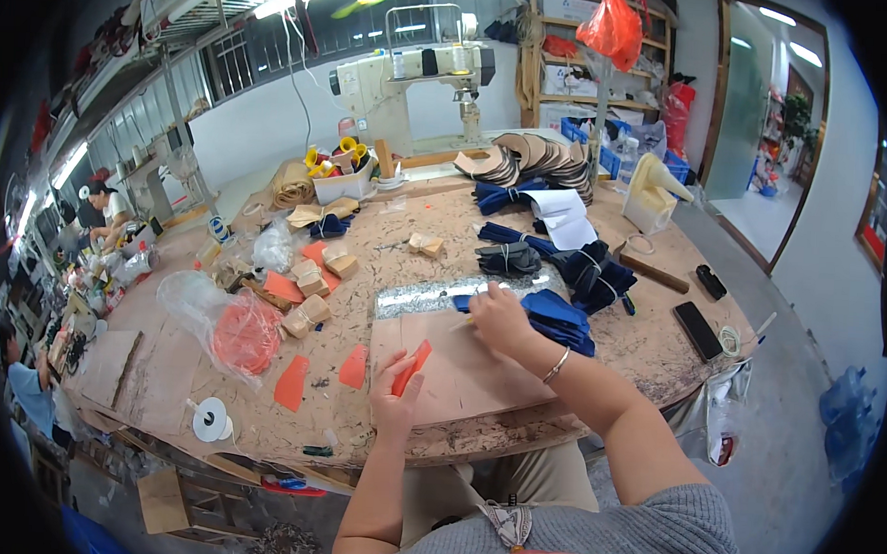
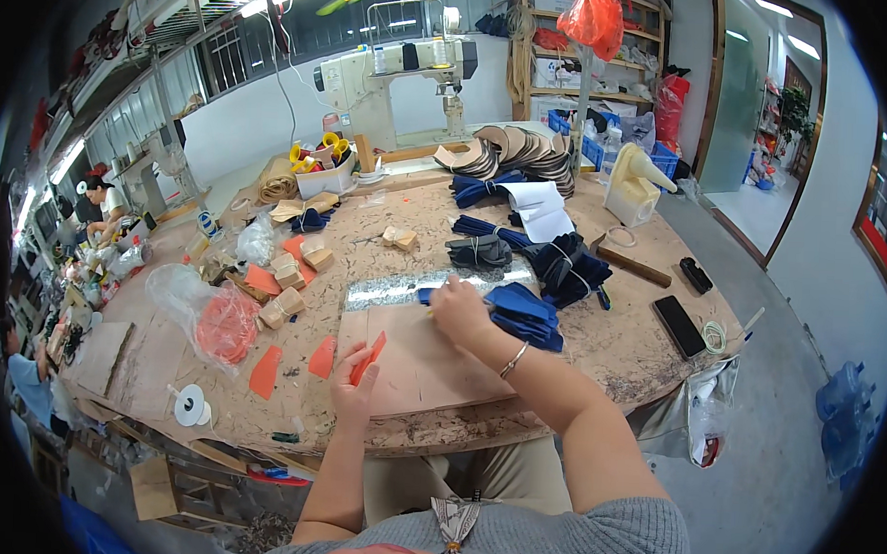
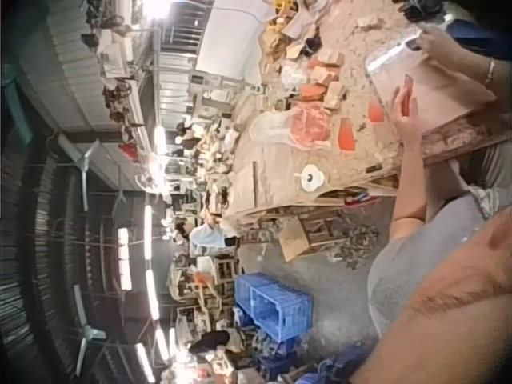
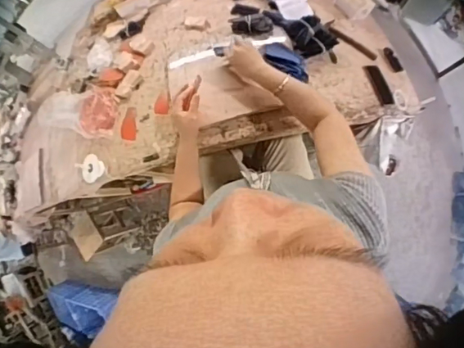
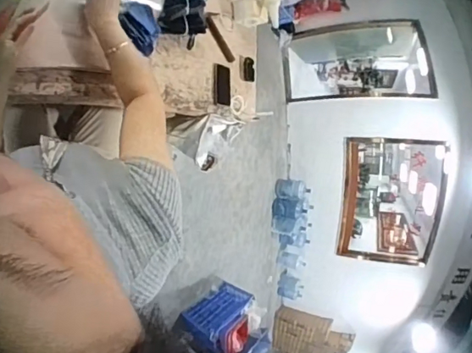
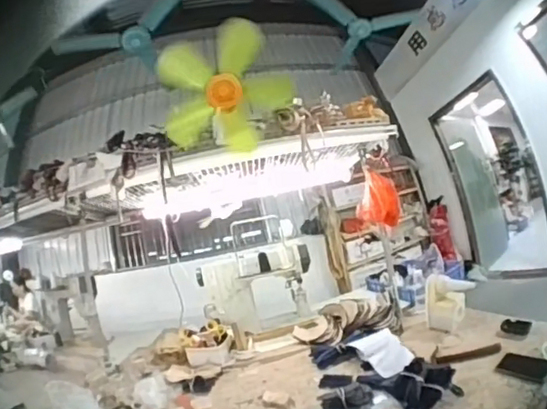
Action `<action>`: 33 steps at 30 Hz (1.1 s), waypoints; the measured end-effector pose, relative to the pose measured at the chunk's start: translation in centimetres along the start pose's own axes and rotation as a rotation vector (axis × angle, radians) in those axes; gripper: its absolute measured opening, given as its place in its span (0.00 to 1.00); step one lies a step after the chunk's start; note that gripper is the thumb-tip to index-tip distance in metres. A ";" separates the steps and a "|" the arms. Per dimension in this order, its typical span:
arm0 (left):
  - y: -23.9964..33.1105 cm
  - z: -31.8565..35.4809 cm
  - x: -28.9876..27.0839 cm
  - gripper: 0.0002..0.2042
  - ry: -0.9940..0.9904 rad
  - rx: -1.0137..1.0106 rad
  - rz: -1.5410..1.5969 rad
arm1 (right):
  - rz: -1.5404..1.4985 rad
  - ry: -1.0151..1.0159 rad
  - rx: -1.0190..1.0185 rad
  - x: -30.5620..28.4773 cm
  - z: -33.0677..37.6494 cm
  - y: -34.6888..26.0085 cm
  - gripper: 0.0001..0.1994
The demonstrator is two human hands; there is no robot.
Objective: The person uses a yellow chalk marker to draw lines on small pieces of blue fabric. They handle the fabric pieces one by one, aligning them with a red template on the table, marking them, and then stacking them into a pile.
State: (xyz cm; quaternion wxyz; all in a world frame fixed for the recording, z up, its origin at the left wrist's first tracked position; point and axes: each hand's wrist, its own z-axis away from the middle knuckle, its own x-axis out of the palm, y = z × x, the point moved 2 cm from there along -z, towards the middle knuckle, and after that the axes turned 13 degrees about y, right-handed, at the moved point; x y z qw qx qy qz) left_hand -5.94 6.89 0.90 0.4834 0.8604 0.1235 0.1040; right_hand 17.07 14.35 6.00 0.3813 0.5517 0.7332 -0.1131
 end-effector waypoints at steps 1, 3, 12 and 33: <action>-0.5 0.0 0.3 0.13 0.025 -0.022 0.020 | -0.001 0.031 -0.017 -1.2 -0.4 -0.8 0.04; -0.9 0.0 -0.4 0.14 0.134 0.016 -0.013 | -0.039 0.099 -0.064 -2.7 -0.9 -3.5 0.03; -2.3 0.4 -0.8 0.16 0.255 -0.091 0.080 | -0.712 -0.413 0.395 -3.1 3.6 -2.3 0.41; -0.8 0.2 -0.1 0.16 0.194 0.042 -0.060 | -0.934 0.150 0.569 -1.7 3.4 0.1 0.23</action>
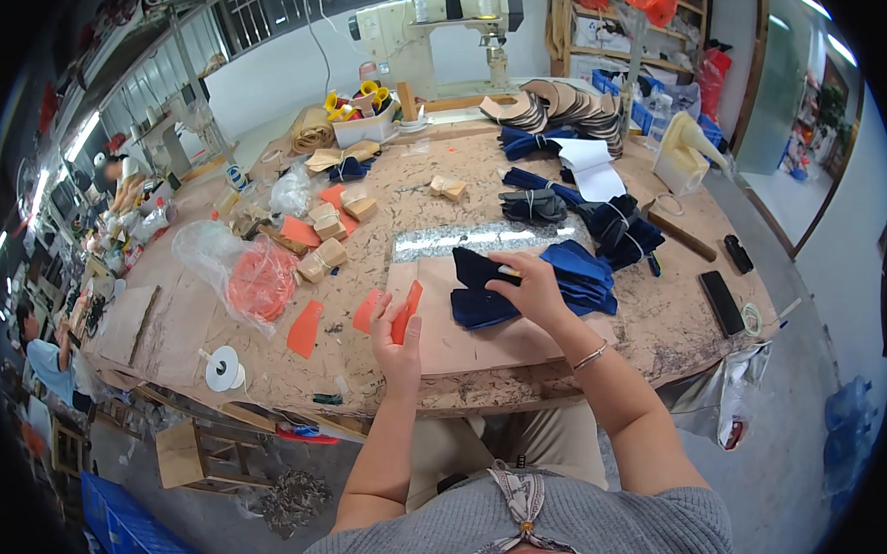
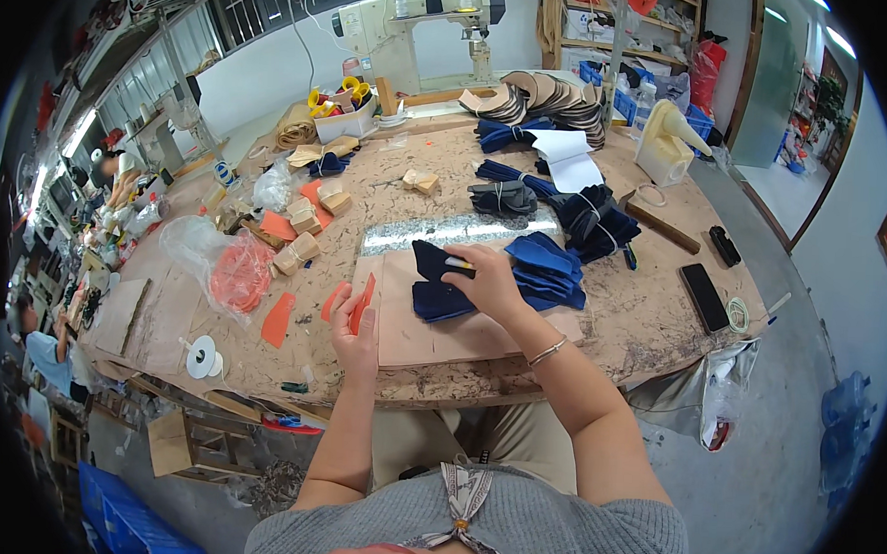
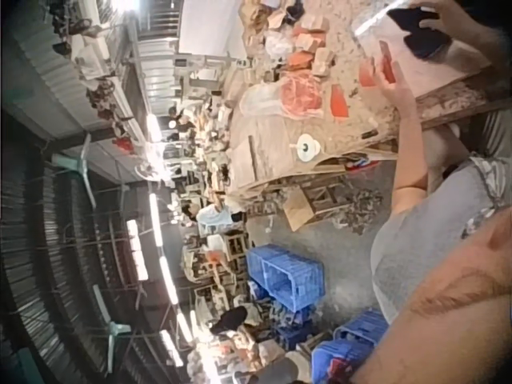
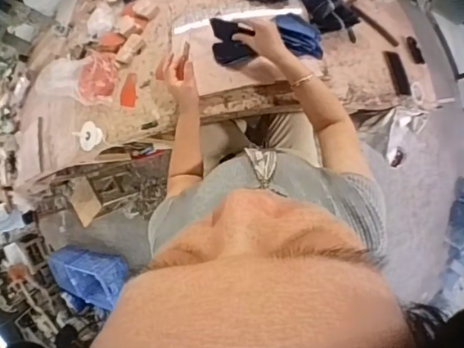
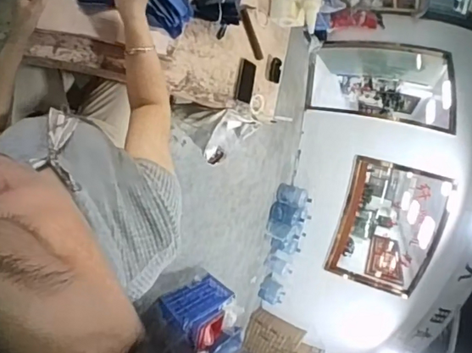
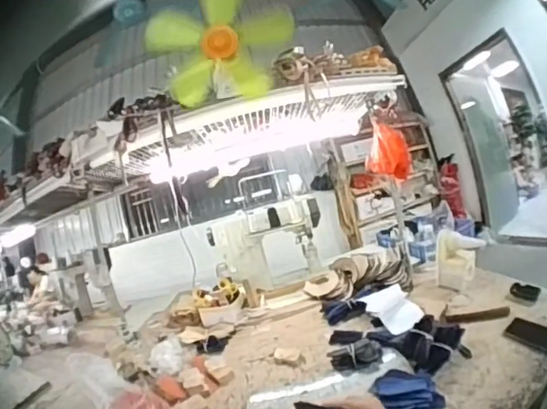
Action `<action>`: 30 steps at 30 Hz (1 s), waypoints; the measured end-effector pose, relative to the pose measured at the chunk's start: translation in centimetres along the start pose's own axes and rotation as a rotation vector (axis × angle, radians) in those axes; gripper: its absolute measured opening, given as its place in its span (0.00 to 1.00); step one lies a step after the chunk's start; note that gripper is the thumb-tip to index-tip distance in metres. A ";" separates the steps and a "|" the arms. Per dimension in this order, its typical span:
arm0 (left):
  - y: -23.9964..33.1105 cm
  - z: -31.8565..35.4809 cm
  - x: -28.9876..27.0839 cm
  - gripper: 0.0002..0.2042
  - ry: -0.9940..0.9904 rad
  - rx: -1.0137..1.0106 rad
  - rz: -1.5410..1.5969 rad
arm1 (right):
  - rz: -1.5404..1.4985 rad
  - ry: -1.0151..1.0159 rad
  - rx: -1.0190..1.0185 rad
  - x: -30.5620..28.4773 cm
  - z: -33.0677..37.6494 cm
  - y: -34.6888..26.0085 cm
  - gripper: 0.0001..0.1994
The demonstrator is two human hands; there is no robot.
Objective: The person uses a yellow chalk marker to draw lines on small pieces of blue fabric. They handle the fabric pieces one by one, aligning them with a red template on the table, marking them, and then stacking them into a pile.
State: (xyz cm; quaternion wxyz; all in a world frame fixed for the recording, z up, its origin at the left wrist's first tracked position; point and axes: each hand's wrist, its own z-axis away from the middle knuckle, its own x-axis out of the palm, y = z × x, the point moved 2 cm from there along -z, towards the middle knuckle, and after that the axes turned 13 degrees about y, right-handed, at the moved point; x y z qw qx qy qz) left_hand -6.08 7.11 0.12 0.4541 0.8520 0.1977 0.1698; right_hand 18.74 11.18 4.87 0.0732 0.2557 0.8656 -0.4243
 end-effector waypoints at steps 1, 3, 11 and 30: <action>-0.2 0.0 -0.2 0.16 -0.002 -0.010 0.010 | -0.065 0.028 0.068 -0.4 0.2 -0.8 0.22; -1.0 0.0 -0.7 0.16 0.018 -0.002 0.046 | -0.146 -0.009 0.261 -1.7 0.8 -2.4 0.21; 4.3 2.6 1.0 0.15 -0.173 0.440 -0.116 | 0.238 0.058 -0.135 -4.8 7.6 -2.6 0.22; 5.7 2.5 4.8 0.16 -0.891 0.536 -0.348 | 0.395 0.046 -0.282 -6.5 12.1 -2.3 0.09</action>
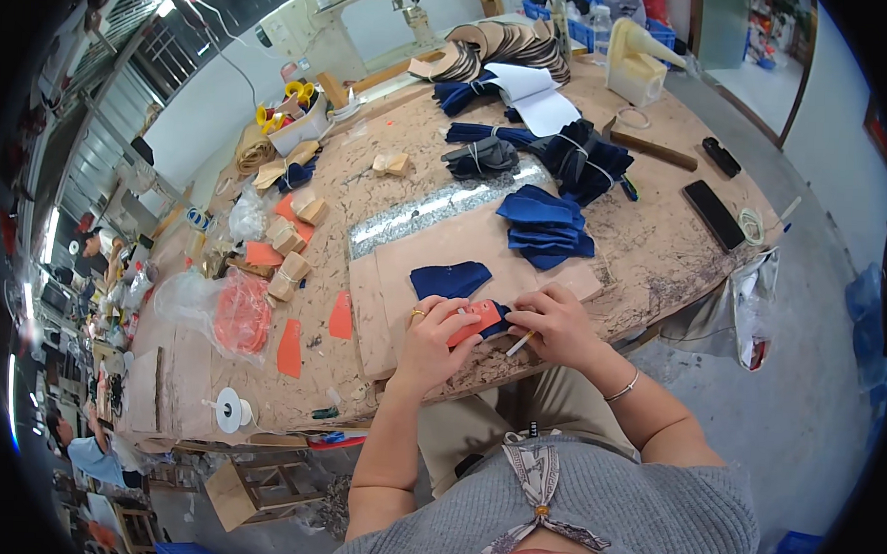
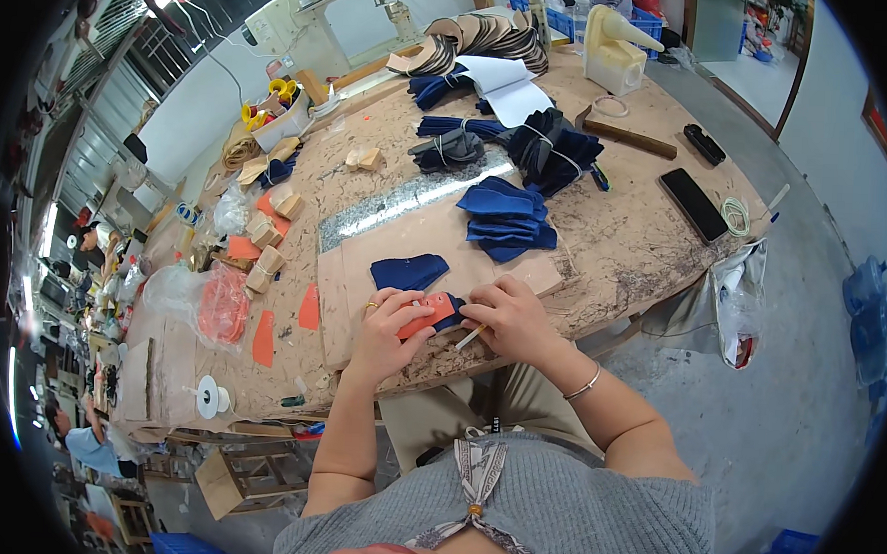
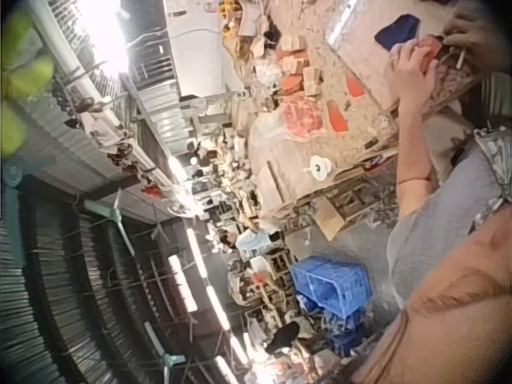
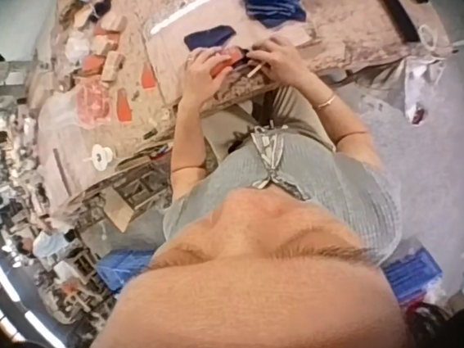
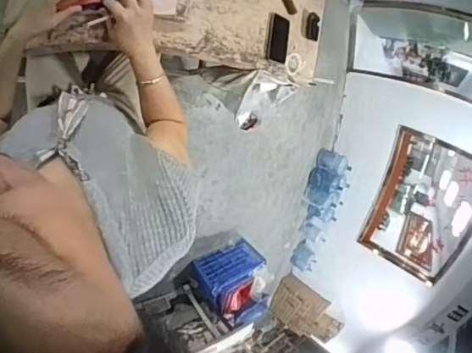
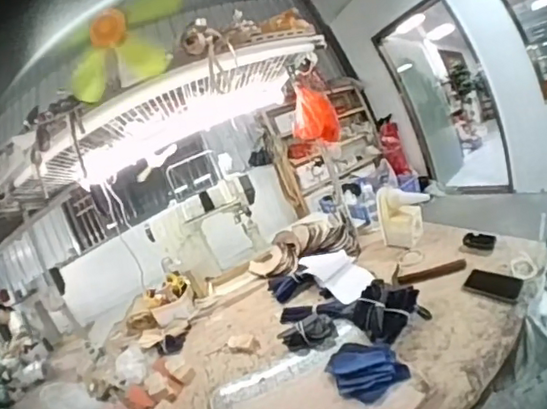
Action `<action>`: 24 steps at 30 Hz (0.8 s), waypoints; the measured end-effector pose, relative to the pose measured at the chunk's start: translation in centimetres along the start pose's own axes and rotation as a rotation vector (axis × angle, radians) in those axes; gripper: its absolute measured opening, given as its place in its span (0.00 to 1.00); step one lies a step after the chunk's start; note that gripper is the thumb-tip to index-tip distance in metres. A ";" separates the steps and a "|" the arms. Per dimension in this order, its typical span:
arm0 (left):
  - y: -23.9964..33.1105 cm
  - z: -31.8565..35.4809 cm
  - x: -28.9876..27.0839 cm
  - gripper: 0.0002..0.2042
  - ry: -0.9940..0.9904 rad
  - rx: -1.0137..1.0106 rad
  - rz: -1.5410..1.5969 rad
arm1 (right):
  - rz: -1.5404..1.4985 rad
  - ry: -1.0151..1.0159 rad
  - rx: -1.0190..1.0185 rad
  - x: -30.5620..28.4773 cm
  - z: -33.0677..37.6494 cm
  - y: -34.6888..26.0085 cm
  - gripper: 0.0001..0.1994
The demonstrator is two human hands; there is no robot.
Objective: The person uses a yellow chalk marker to draw lines on small pieces of blue fabric. They handle the fabric pieces one by one, aligning them with a red template on the table, marking them, and then stacking them into a pile.
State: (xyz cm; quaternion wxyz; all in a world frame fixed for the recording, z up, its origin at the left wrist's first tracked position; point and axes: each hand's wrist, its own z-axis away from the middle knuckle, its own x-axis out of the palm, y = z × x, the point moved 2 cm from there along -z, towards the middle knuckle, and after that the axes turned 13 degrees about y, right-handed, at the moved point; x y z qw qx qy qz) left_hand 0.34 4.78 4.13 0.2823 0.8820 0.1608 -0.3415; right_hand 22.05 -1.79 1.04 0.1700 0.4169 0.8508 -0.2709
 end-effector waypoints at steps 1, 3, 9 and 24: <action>-0.1 0.0 0.0 0.16 -0.003 -0.005 0.000 | 0.030 0.068 -0.023 -0.4 -0.4 0.1 0.08; 0.0 0.2 0.0 0.15 -0.010 -0.009 -0.028 | 0.084 0.202 -0.072 -1.5 -1.6 0.4 0.09; 0.6 -0.1 0.1 0.14 -0.009 0.063 -0.139 | -0.843 0.028 0.920 0.9 -3.1 1.9 0.15; -1.0 0.6 1.3 0.11 0.052 0.125 -0.099 | -0.449 -0.105 0.424 3.5 -5.5 -1.0 0.06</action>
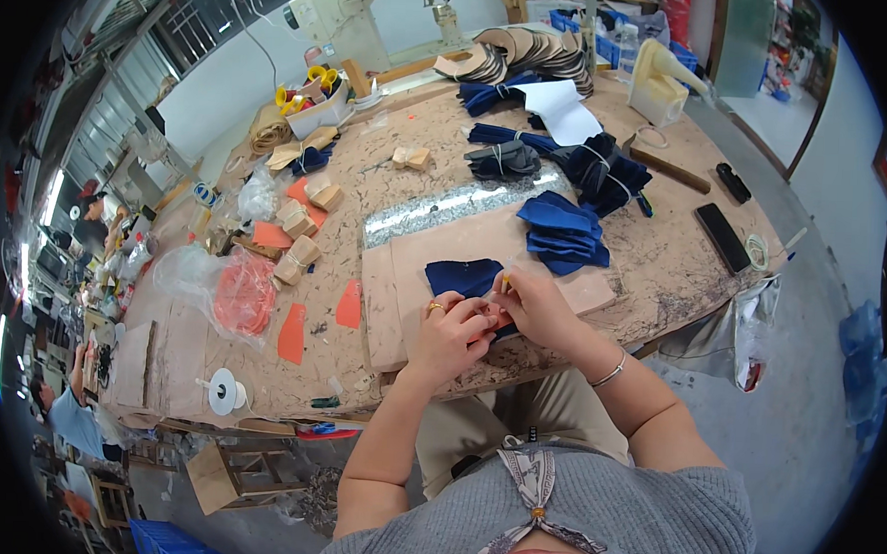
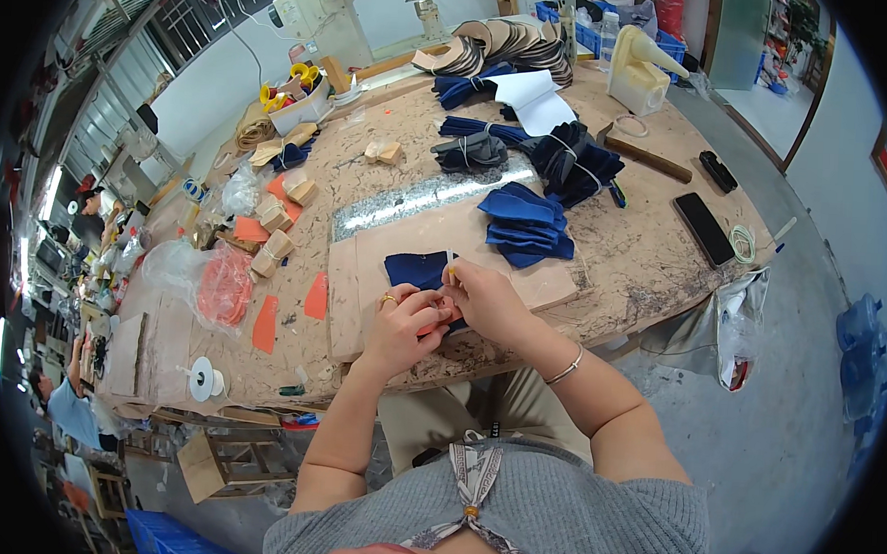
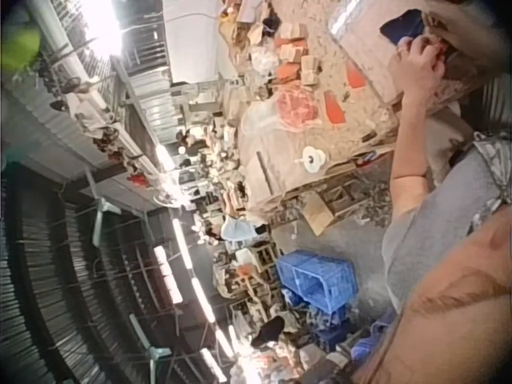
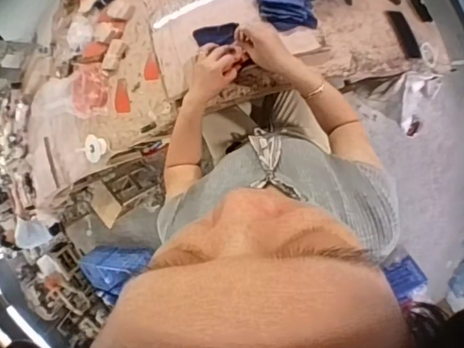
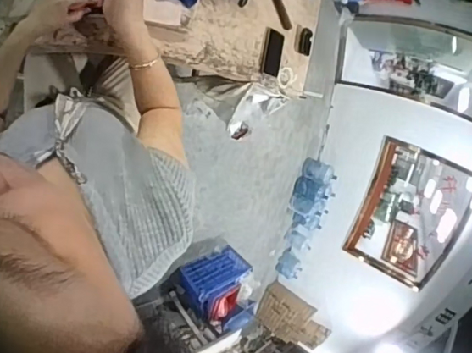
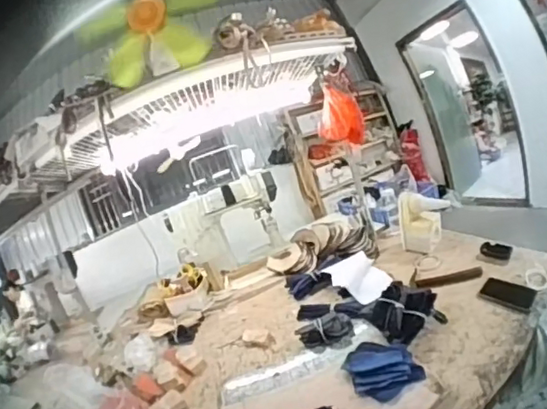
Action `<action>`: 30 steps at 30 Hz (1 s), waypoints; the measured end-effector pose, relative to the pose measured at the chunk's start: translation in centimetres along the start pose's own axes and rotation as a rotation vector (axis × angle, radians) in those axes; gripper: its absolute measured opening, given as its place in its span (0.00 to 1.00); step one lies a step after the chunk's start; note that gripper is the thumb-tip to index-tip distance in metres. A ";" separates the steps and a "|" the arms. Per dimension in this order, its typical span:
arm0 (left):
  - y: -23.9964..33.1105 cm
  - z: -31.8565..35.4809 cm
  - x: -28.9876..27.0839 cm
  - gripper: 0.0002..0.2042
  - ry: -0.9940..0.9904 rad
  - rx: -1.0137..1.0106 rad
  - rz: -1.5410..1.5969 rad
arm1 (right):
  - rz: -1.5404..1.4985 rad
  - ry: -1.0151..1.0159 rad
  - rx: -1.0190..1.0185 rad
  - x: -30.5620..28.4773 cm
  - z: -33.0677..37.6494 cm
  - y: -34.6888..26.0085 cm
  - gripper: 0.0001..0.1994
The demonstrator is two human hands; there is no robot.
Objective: The person uses a yellow chalk marker to draw lines on small pieces of blue fabric. They handle the fabric pieces one by one, aligning them with a red template on the table, marking them, and then stacking them into a pile.
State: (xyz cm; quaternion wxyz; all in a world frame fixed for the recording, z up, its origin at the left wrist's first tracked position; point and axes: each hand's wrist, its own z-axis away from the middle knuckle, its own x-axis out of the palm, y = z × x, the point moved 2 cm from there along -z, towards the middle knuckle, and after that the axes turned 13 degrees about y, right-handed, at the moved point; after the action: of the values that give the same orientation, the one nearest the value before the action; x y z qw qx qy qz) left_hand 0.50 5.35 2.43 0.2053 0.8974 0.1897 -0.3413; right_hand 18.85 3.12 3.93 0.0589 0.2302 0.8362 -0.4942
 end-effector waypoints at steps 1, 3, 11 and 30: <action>0.0 0.0 0.0 0.11 0.002 0.003 -0.006 | 0.019 0.022 -0.029 0.0 -0.1 0.0 0.06; 0.0 0.1 0.0 0.12 0.006 0.000 -0.009 | 0.056 0.066 -0.089 0.1 -0.2 0.1 0.06; -0.1 0.1 0.0 0.11 0.038 -0.002 -0.004 | 0.085 0.052 -0.085 0.0 -0.1 -0.1 0.06; -0.7 1.0 0.2 0.07 0.110 -0.001 0.039 | 0.125 0.088 -0.394 2.6 1.0 0.1 0.03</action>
State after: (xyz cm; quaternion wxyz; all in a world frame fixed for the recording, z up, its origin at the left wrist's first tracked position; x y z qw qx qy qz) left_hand -0.24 5.48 1.41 0.2017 0.9183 0.1833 -0.2873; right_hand 16.50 3.20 2.50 0.0970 0.2872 0.9025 -0.3059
